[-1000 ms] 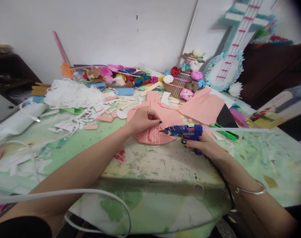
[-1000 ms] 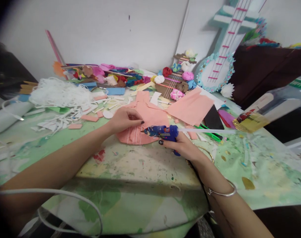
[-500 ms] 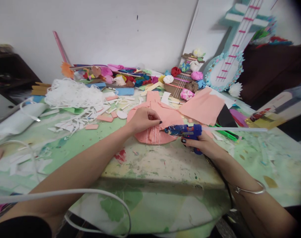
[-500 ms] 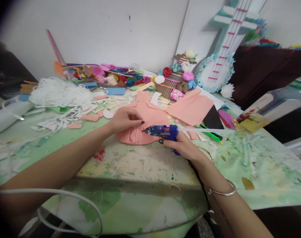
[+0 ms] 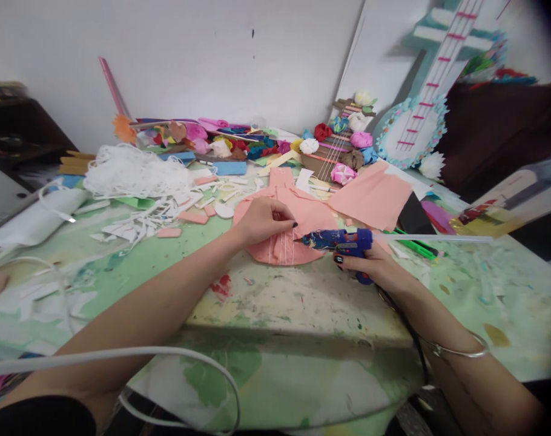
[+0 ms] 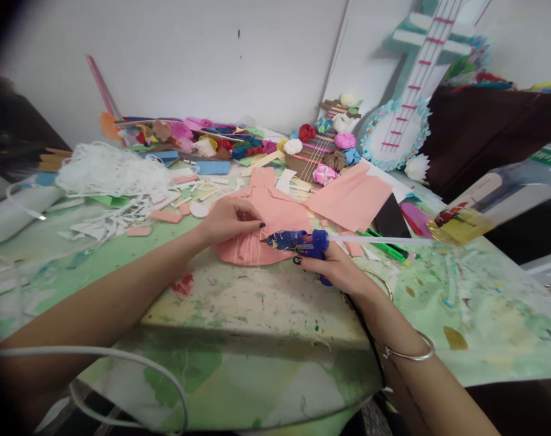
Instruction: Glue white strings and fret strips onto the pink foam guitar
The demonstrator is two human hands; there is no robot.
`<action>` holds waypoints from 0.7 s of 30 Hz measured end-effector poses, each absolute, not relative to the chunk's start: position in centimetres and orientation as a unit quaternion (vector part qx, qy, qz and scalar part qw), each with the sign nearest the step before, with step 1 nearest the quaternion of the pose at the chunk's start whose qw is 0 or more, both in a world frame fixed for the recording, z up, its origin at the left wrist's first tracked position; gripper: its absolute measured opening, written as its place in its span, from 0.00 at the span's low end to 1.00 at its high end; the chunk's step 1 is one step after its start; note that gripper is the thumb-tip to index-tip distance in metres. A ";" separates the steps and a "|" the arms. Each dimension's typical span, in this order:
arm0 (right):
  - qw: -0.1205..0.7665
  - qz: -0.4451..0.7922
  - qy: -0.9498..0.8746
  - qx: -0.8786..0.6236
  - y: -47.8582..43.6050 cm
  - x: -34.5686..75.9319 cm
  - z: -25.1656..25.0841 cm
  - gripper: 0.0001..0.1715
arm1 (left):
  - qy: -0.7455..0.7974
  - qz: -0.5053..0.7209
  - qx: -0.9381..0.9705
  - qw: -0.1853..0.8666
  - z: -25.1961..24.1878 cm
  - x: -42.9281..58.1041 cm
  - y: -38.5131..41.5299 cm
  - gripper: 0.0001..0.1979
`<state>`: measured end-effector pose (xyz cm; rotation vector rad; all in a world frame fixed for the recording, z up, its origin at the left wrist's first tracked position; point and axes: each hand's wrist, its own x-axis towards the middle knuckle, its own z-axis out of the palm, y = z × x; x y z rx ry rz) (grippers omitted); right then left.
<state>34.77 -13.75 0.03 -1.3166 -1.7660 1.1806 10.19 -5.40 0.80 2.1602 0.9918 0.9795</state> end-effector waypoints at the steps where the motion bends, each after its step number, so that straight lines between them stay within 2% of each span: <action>1: 0.313 0.449 -0.671 -0.501 -13.8 34.8 0.0 0.19 | 0.370 0.366 0.806 0.284 0.8 10.2 -5.4 0.04; 21: 0.320 0.452 -0.665 -0.501 -13.7 34.7 -0.1 0.19 | 0.364 0.372 0.813 0.262 0.7 10.2 -5.5 0.04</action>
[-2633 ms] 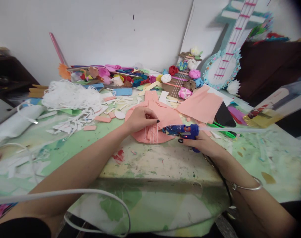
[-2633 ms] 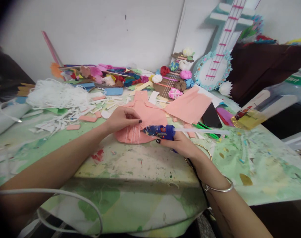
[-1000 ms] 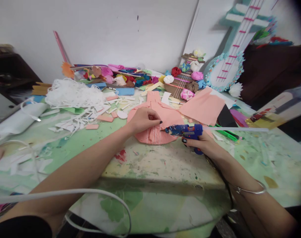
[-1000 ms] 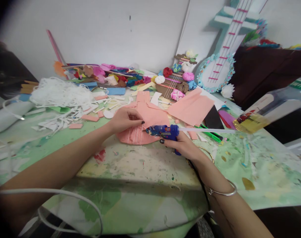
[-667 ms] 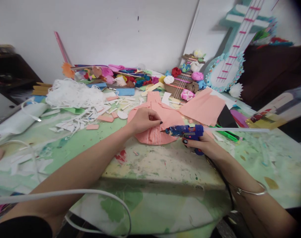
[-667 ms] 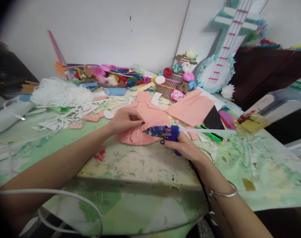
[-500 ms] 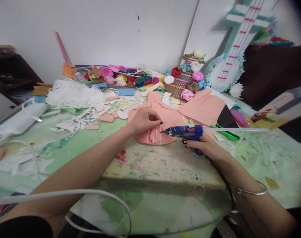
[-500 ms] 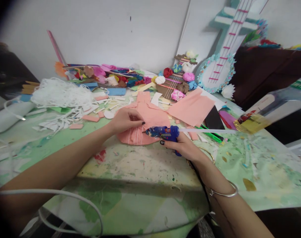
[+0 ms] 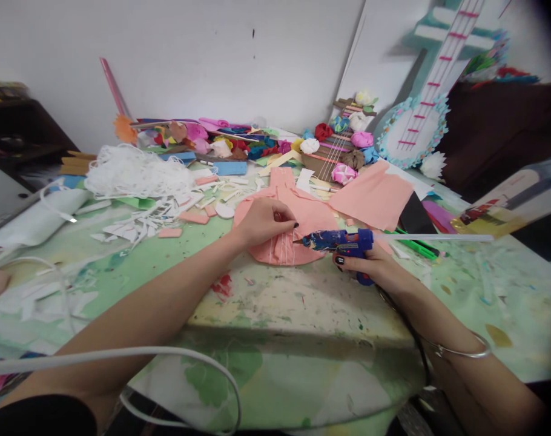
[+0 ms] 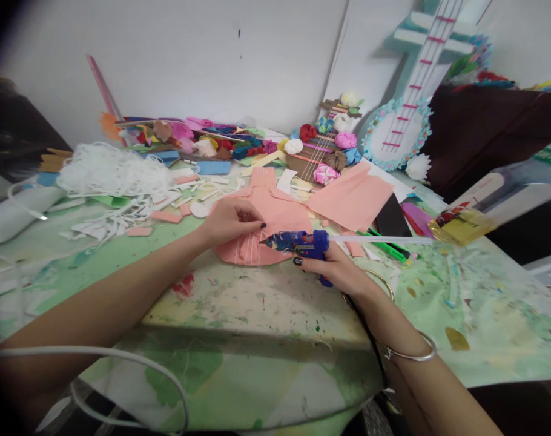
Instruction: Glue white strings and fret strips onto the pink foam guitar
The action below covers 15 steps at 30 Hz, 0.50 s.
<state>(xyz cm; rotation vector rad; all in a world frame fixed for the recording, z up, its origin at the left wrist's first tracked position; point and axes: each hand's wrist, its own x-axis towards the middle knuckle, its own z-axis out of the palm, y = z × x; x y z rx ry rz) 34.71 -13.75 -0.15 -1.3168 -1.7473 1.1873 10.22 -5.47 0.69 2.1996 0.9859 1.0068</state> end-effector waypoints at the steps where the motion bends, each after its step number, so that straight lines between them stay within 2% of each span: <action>1: 0.317 0.453 -0.663 -0.504 -13.7 34.7 -0.2 0.18 | 0.364 0.373 0.813 0.260 0.7 10.2 -5.5 0.04; 15: 0.322 0.467 -0.638 -0.521 -13.7 34.8 -0.1 0.14 | 0.356 0.378 0.812 0.268 0.6 10.3 -5.4 0.04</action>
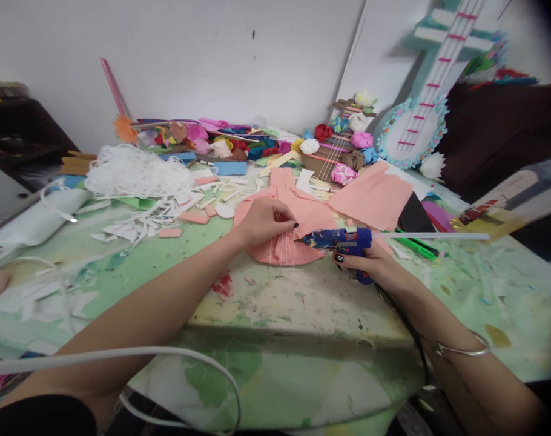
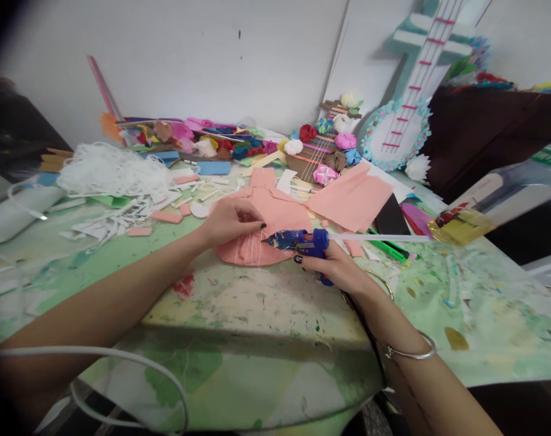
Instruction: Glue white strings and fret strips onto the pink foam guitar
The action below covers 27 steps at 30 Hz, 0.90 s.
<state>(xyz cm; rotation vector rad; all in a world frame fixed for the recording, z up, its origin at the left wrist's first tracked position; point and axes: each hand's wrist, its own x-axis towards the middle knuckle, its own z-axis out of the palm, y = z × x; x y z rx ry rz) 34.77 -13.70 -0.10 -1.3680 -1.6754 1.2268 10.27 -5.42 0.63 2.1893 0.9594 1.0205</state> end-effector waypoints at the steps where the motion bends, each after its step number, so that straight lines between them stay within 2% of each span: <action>1: 0.321 0.467 -0.641 -0.518 -13.7 34.8 -0.1 0.14 | 0.356 0.378 0.811 0.268 0.6 10.3 -5.4 0.04; 27: 0.316 0.461 -0.639 -0.528 -13.5 35.1 -0.9 0.16 | 0.344 0.387 0.817 0.253 0.2 10.3 -5.3 0.03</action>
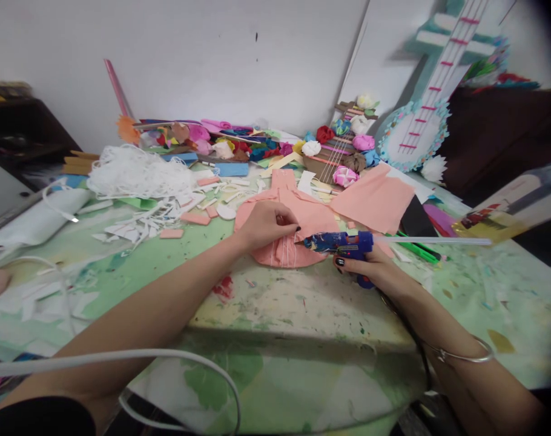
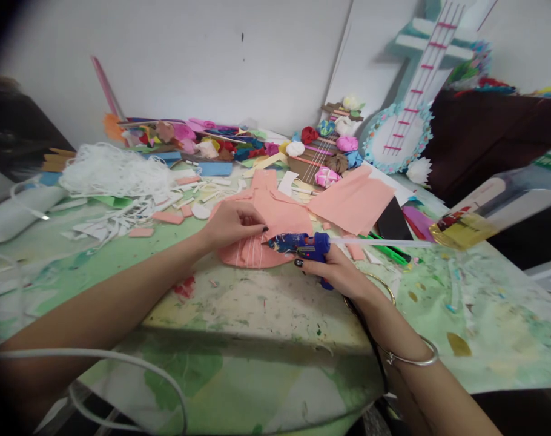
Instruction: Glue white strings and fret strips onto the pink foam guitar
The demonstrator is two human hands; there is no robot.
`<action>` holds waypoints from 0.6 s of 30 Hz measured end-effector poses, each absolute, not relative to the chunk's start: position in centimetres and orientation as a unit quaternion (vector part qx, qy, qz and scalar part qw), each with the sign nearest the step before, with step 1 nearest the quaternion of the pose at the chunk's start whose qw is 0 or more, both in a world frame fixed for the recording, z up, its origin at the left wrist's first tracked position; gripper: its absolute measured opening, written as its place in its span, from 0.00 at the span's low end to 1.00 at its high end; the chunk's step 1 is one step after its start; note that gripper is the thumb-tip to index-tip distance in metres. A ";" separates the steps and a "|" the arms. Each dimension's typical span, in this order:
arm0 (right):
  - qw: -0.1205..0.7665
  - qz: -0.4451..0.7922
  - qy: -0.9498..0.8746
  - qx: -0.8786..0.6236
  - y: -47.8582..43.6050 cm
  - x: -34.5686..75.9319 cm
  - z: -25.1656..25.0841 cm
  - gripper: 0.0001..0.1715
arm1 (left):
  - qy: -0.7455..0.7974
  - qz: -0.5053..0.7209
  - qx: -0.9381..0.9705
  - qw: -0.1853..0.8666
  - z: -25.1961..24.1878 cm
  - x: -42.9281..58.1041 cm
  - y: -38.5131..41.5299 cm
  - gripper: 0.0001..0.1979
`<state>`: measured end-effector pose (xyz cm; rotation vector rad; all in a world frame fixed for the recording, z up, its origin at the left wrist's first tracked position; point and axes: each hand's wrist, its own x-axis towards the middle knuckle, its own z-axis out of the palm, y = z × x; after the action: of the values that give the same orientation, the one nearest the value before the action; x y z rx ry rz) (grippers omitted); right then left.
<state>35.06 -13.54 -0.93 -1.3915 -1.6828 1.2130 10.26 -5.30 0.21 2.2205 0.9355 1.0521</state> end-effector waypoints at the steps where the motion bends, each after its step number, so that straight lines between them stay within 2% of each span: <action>1: 0.316 0.462 -0.640 -0.526 -13.5 35.0 -0.9 0.16 | 0.343 0.388 0.817 0.253 0.2 10.3 -5.3 0.03; 11: 0.324 0.451 -0.658 -0.508 -13.5 34.6 -0.3 0.15 | 0.340 0.386 0.814 0.272 0.2 10.2 -5.4 0.04; 18: 0.342 0.456 -0.610 -0.551 -14.0 34.8 -0.2 0.19 | 0.337 0.384 0.813 0.279 0.2 10.2 -5.4 0.05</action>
<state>34.84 -13.96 -0.24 -1.4320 -1.5859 1.1846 10.22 -5.39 0.17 2.1814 0.9049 1.0307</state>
